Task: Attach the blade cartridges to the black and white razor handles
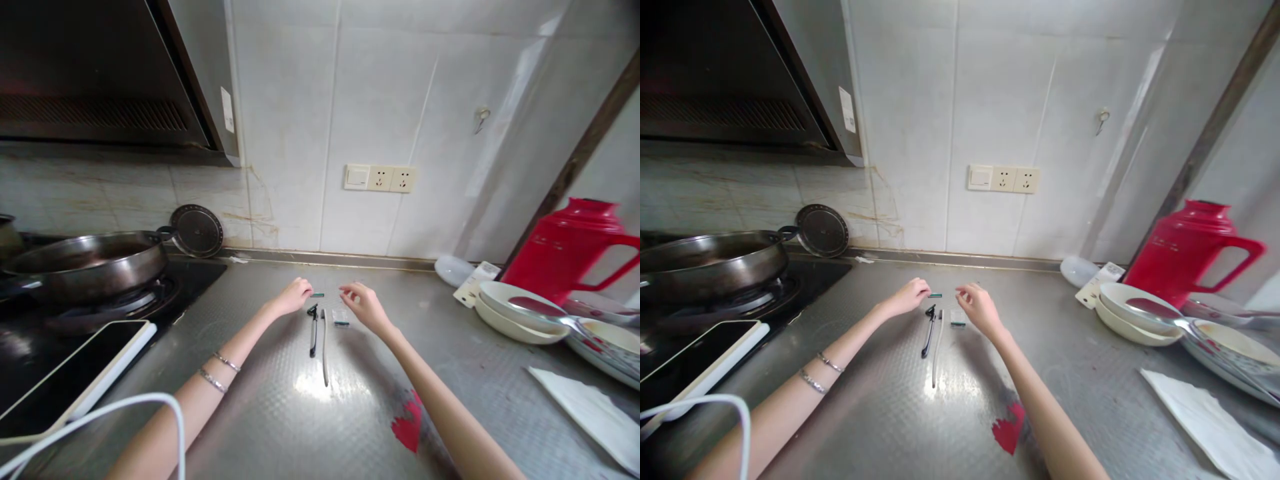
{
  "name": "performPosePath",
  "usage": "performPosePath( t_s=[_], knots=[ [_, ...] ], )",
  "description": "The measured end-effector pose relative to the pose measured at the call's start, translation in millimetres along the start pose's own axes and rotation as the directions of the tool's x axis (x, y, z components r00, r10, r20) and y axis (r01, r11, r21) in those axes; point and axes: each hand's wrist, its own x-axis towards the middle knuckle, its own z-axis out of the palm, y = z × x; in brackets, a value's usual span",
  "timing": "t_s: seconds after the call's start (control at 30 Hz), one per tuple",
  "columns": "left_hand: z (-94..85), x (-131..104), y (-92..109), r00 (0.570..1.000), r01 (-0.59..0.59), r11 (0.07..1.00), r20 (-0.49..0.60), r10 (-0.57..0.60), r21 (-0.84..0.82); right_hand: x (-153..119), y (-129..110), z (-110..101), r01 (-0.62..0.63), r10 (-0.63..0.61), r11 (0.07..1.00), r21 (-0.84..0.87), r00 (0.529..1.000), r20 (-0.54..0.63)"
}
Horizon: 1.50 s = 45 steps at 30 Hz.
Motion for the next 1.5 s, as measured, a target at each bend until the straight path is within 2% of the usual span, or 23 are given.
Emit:
performPosePath(
  t_s=[0.13, 0.23, 0.5, 0.67, 0.87, 1.0, 1.1, 1.5],
  knots=[
    [-8.8, 3.4, 23.5, 0.999, -0.027, 0.997, 0.033, 0.029, -0.073, -3.4, -7.7, -4.0, 0.079, -0.073, 0.994, -0.078, 0.994, 0.082],
    [-13.6, 4.0, 33.1, 1.000, -0.006, 0.993, 0.028, 0.009, -0.115, -4.7, -9.7, -5.0, 0.124, -0.109, 0.986, -0.112, 0.985, 0.132],
    [-16.1, 4.3, 37.7, 0.998, 0.034, 0.971, 0.060, -0.020, -0.238, -4.9, -4.8, -0.8, 0.154, -0.140, 0.977, -0.144, 0.984, 0.107],
    [-13.1, 4.3, 35.1, 0.995, 0.074, 0.947, 0.089, -0.048, -0.313, -5.1, -8.1, -3.5, 0.168, -0.146, 0.972, -0.163, 0.979, 0.143],
    [-14.9, 4.5, 29.4, 0.992, 0.110, 0.938, -0.016, -0.122, -0.329, -2.5, 6.2, -11.0, 0.079, -0.051, 0.989, -0.122, 0.976, 0.212],
    [-15.4, 3.8, 25.8, 0.986, 0.155, 0.937, -0.014, -0.168, -0.312, -1.6, 20.2, -13.6, 0.003, 0.041, 0.992, -0.127, 0.939, 0.341],
    [-12.7, 3.4, 23.1, 0.987, 0.148, 0.941, -0.010, -0.159, -0.304, -1.9, 23.9, -12.7, -0.027, 0.089, 0.987, -0.160, 0.914, 0.397],
    [-8.2, 3.1, 18.5, 0.989, 0.145, 0.946, 0.002, -0.151, -0.289, -4.2, 22.4, -5.9, -0.036, 0.139, 0.971, -0.236, 0.890, 0.434]
  ],
)
